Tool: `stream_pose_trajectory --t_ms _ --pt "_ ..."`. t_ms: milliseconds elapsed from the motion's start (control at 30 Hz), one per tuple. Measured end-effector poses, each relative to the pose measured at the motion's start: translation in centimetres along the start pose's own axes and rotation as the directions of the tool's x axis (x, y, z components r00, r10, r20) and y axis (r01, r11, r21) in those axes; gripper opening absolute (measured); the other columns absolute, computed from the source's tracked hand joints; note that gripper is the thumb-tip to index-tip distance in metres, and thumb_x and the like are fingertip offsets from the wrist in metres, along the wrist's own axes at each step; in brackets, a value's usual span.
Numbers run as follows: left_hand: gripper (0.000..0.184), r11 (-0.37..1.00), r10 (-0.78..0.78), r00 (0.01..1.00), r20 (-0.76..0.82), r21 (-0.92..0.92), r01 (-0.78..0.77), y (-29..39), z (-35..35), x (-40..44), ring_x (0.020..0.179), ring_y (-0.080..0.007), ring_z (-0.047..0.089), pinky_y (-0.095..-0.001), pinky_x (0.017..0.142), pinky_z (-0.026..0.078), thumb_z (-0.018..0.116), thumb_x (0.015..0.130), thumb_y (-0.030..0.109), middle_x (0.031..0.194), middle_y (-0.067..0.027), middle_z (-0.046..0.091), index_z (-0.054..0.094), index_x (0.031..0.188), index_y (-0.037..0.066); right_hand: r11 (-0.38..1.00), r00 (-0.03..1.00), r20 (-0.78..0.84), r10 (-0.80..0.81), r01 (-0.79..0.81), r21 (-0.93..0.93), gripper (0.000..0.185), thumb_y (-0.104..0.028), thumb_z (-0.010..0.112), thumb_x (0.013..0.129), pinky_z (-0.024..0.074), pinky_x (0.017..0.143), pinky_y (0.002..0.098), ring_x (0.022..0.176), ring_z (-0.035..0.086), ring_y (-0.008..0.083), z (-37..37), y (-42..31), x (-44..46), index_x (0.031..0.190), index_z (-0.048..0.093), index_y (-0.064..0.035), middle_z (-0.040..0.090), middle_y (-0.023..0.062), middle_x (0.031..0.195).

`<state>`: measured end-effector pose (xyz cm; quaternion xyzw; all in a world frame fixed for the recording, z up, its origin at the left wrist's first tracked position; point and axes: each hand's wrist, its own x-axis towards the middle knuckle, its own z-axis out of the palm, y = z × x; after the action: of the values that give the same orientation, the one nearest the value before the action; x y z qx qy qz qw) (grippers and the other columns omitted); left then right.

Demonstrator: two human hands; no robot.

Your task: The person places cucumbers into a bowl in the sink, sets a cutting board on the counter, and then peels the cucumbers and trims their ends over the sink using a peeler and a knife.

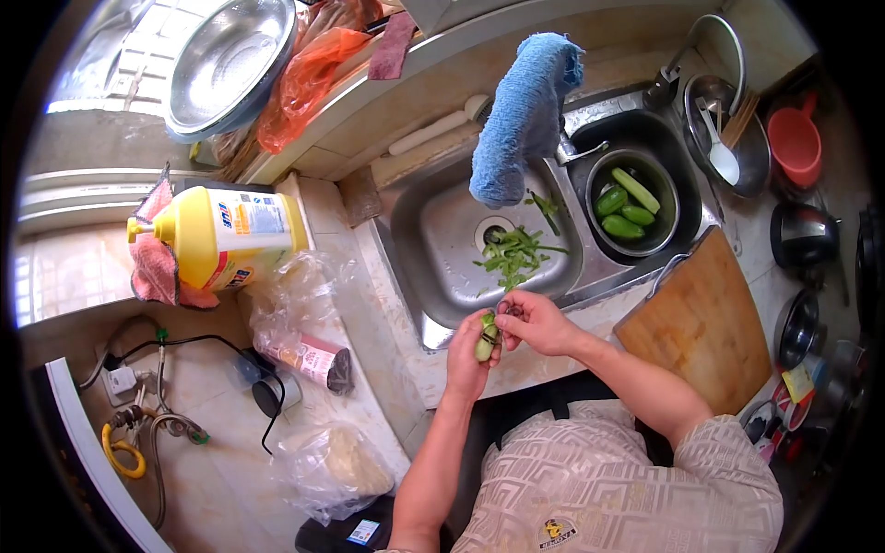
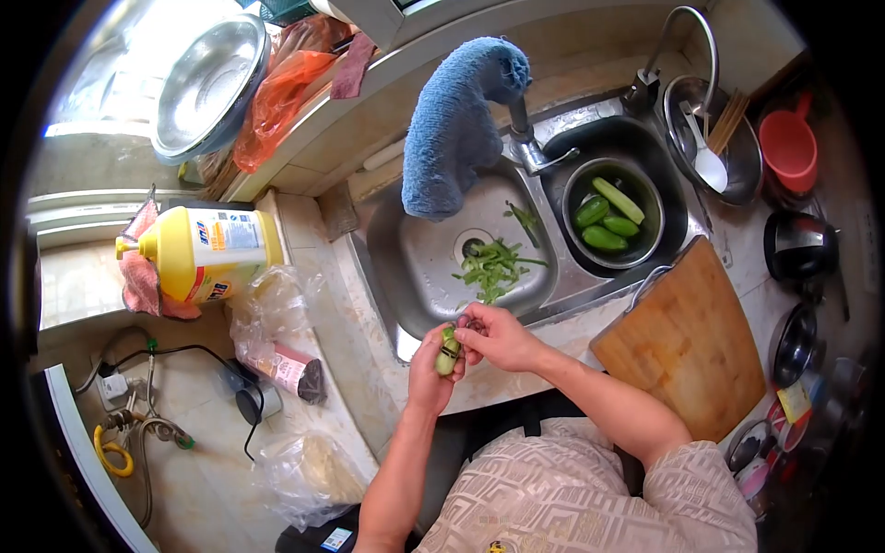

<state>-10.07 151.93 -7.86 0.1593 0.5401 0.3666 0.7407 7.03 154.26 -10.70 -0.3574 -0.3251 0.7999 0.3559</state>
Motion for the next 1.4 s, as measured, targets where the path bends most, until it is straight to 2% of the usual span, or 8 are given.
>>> stream_pose_trajectory --t_ms 200,467,533,667,867,1067,1167,1400 --pt "0.032 0.998 0.06 0.998 0.003 0.019 -0.06 -0.7 -0.3 -0.5 0.062 -0.0107 0.051 -0.023 0.05 0.038 0.041 0.101 0.021 0.085 -0.0063 0.057 0.055 0.119 -0.001 1.0 0.984 -0.174 0.025 -0.025 -0.003 0.011 -0.013 0.052 0.098 0.0518 0.052 0.0258 0.057 0.052 0.0075 -2.8 -1.3 2.1 0.1 0.048 -0.0032 0.051 0.0007 0.068" --pt "0.038 0.996 -0.006 0.998 0.065 0.084 0.0 -1.0 -1.0 -0.6 0.071 -0.0101 0.052 -0.0228 0.057 0.043 0.045 0.097 0.015 0.099 -0.0081 0.058 0.05 0.132 0.001 0.977 0.998 0.042 0.038 -0.029 -0.214 0.016 -0.018 0.055 0.097 0.0499 0.049 0.0254 0.055 0.05 0.007 -1.5 -2.4 1.8 0.096 0.05 -0.0028 0.052 0.0013 0.07" --pt "0.038 0.992 -0.018 0.996 0.084 0.128 0.007 -1.2 -1.8 -0.7 0.074 -0.0117 0.053 -0.0244 0.058 0.045 0.047 0.096 0.014 0.101 -0.0077 0.058 0.05 0.131 0.001 0.972 0.976 -0.215 0.028 -0.077 -0.222 0.016 -0.019 0.055 0.096 0.0477 0.046 0.0252 0.052 0.05 0.0075 -3.6 -2.3 3.3 0.093 0.051 -0.0034 0.052 0.001 0.068" --pt "0.04 0.889 0.085 0.996 -0.023 0.454 -0.066 -0.3 -0.3 -1.3 0.08 -0.0122 0.056 -0.025 0.06 0.05 0.054 0.092 0.008 0.102 -0.0055 0.058 0.05 0.131 0.001 0.964 0.993 -0.058 0.105 -0.116 -0.24 0.016 -0.019 0.056 0.096 0.0466 0.045 0.0247 0.052 0.049 0.0071 -3.5 -3.4 3.0 0.095 0.052 -0.0034 0.051 0.0002 0.065" --pt "0.043 0.935 0.034 0.999 -0.036 0.355 -0.019 -0.8 -0.9 -0.1 0.077 -0.0086 0.055 -0.0245 0.059 0.051 0.061 0.089 0.007 0.099 -0.0025 0.058 0.053 0.131 0.006 0.976 0.989 0.048 0.143 -0.133 -0.173 0.017 -0.02 0.058 0.095 0.0462 0.045 0.024 0.053 0.048 0.0063 -3.0 -1.2 3.3 0.096 0.054 -0.0035 0.05 -0.0008 0.066" --pt "0.038 0.832 0.1 0.994 -0.047 0.551 -0.058 0.0 -1.1 -1.1 0.081 -0.0124 0.058 -0.0266 0.065 0.052 0.064 0.084 0.005 0.096 -0.0052 0.062 0.057 0.121 0.003 0.991 0.991 -0.064 0.115 -0.119 -0.061 0.017 -0.02 0.058 0.095 0.0464 0.045 0.0242 0.054 0.049 0.0071 -5.4 0.3 3.6 0.096 0.055 -0.0028 0.051 0.0 0.068" --pt "0.038 0.481 0.403 0.911 0.084 0.828 -0.289 -1.0 -2.0 -0.3 0.086 -0.0158 0.06 -0.0302 0.078 0.051 0.067 0.082 0.008 0.095 -0.0074 0.064 0.057 0.118 0.002 0.97 0.986 0.048 0.159 -0.147 -0.193 0.018 -0.021 0.057 0.095 0.0465 0.047 0.0248 0.057 0.05 0.0074 -2.2 -0.8 2.9 0.096 0.055 -0.0026 0.051 0.0005 0.067" --pt "0.038 0.435 0.436 0.899 0.053 0.862 -0.261 -0.5 -0.3 0.3 0.097 -0.0272 0.062 -0.0363 0.086 0.049 0.066 0.078 0.006 0.104 -0.0145 0.064 0.059 0.115 0.003 0.979 0.975 0.092 0.2 -0.203 0.028 0.018 -0.023 0.06 0.095 0.0439 0.047 0.0247 0.052 0.046 0.0071 -3.6 0.6 4.2 0.088 0.055 -0.0073 0.049 -0.0018 0.062"
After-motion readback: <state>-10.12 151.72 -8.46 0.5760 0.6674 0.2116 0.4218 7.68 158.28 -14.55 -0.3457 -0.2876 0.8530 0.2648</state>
